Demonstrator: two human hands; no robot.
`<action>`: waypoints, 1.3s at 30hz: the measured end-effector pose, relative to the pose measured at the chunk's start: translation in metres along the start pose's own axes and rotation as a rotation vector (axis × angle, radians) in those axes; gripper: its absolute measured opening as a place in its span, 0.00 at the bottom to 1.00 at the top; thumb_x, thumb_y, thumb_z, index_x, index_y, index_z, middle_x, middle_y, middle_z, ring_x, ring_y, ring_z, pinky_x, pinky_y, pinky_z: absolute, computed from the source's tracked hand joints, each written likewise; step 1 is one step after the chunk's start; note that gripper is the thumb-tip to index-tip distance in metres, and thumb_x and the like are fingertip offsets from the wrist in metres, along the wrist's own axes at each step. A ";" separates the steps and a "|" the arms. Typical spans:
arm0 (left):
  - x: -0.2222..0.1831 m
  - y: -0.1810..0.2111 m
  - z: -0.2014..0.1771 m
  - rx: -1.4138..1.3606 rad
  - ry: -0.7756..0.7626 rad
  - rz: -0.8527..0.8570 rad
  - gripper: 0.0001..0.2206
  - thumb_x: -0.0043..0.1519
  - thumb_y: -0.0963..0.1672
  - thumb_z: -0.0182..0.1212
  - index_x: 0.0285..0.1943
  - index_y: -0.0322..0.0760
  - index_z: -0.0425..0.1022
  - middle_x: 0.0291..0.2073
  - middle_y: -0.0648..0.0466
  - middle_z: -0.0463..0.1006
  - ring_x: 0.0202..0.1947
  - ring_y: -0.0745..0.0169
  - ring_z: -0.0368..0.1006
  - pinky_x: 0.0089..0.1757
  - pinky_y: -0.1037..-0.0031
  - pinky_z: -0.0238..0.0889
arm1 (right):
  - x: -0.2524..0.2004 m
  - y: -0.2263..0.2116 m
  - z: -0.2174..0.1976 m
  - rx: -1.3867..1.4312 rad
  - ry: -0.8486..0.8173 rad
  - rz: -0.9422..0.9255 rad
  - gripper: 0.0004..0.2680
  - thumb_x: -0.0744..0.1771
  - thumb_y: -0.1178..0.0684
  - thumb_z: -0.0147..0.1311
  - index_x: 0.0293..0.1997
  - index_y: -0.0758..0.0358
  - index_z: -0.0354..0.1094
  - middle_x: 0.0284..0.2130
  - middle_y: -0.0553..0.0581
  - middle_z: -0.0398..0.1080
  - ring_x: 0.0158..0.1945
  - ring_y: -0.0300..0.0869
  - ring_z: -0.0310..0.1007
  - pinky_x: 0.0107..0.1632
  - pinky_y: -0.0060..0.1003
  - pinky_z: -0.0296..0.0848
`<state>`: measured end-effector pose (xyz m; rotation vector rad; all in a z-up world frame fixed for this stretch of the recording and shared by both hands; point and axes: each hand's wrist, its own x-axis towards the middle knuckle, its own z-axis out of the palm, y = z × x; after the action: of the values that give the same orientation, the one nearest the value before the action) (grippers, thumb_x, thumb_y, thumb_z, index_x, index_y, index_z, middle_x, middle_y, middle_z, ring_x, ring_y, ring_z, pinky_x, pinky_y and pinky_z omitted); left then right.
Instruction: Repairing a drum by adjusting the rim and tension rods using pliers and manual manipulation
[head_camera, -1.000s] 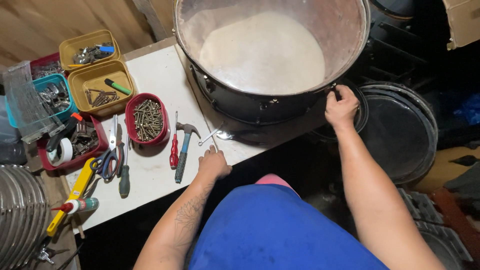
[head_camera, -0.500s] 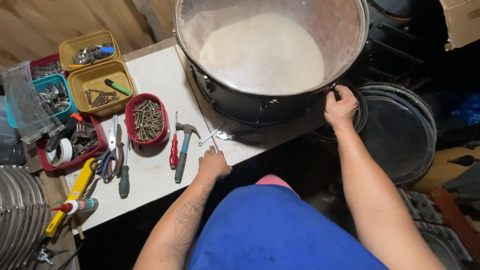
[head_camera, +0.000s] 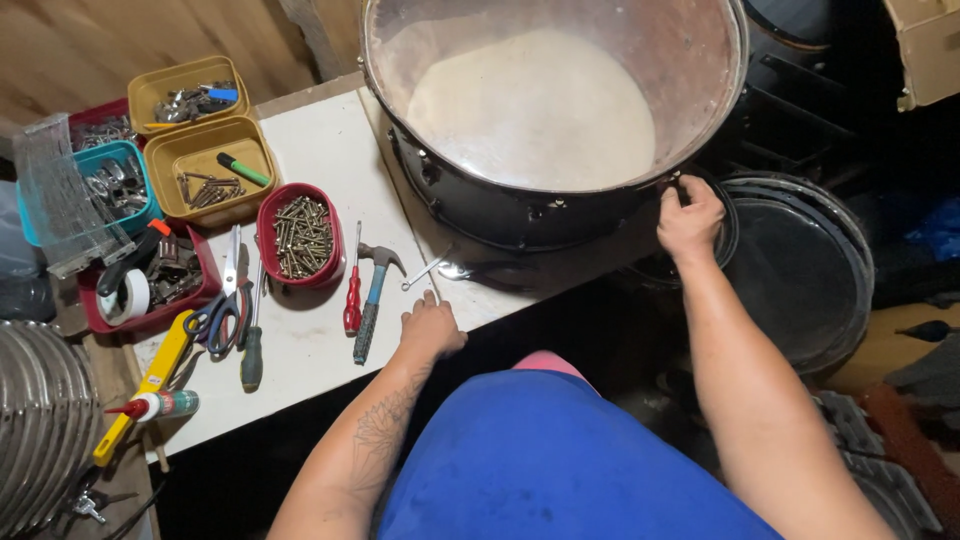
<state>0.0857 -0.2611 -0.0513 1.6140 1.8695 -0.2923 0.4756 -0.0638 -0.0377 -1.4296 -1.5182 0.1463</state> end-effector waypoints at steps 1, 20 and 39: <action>-0.001 0.000 0.000 -0.001 0.000 0.000 0.37 0.57 0.53 0.65 0.72 0.27 0.64 0.74 0.31 0.56 0.74 0.33 0.53 0.61 0.41 0.55 | -0.001 -0.001 0.000 0.000 -0.001 -0.001 0.04 0.65 0.59 0.61 0.41 0.64 0.77 0.34 0.65 0.75 0.42 0.57 0.78 0.44 0.46 0.76; 0.019 -0.007 -0.073 -0.447 0.361 0.006 0.30 0.59 0.51 0.63 0.67 0.28 0.69 0.59 0.30 0.74 0.62 0.30 0.70 0.58 0.45 0.64 | -0.004 0.005 0.001 -0.064 -0.007 0.089 0.06 0.66 0.55 0.61 0.45 0.60 0.78 0.38 0.64 0.76 0.46 0.57 0.78 0.46 0.47 0.76; 0.097 -0.021 -0.103 -0.584 0.760 0.174 0.25 0.58 0.48 0.61 0.62 0.29 0.73 0.47 0.38 0.79 0.43 0.39 0.81 0.45 0.54 0.75 | -0.008 0.010 -0.001 -0.057 0.005 0.029 0.04 0.66 0.60 0.60 0.43 0.63 0.77 0.37 0.63 0.76 0.45 0.57 0.78 0.45 0.45 0.76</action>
<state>0.0295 -0.1307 -0.0352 1.5406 2.0243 0.9828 0.4810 -0.0675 -0.0481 -1.4963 -1.5082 0.1178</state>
